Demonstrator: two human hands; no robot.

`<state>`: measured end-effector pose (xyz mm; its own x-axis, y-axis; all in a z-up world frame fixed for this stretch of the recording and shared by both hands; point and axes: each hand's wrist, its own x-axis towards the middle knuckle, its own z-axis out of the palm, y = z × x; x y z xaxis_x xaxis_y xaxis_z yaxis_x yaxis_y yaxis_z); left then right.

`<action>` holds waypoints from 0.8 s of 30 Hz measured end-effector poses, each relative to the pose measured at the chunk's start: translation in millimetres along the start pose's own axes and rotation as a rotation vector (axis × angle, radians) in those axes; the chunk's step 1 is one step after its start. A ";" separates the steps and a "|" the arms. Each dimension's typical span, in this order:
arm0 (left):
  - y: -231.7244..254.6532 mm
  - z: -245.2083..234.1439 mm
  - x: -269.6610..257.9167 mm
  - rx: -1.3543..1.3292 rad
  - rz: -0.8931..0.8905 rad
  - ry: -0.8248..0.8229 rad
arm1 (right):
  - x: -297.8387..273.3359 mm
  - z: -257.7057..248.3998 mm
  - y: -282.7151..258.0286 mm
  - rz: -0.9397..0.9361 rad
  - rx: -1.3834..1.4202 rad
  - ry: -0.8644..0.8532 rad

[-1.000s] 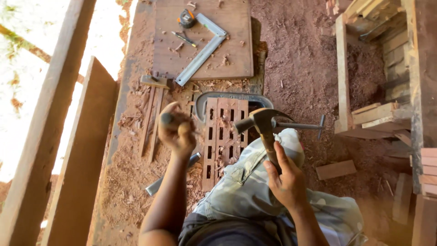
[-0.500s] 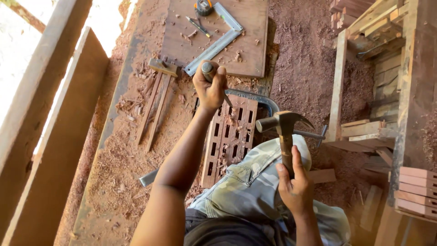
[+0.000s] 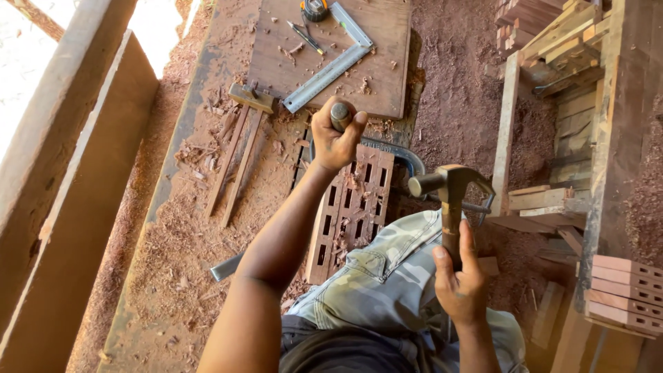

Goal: The person uses a chisel and hammer to carve rectangular slots into a piece of wood clamped to a workbench. They repeatedly position the chisel and strike it with the hammer to remove wood chips.

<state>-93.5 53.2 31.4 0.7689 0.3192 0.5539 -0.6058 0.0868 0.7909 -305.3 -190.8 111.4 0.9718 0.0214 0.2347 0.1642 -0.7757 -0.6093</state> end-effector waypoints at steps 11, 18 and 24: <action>9.0 -5.9 2.3 -0.105 -0.044 0.028 | 11.2 -16.8 -18.0 -0.075 -0.053 0.049; -10.0 1.3 -12.5 -0.001 0.105 0.021 | 31.0 -36.5 -36.0 -0.231 -0.061 0.049; 4.2 9.3 -26.0 0.075 0.116 -0.001 | 60.6 -60.5 -99.1 -0.398 0.007 0.185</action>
<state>-114.1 36.5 22.7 0.6949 0.3223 0.6428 -0.6736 -0.0211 0.7388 -272.9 -150.8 231.9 0.7858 0.2040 0.5839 0.5217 -0.7257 -0.4485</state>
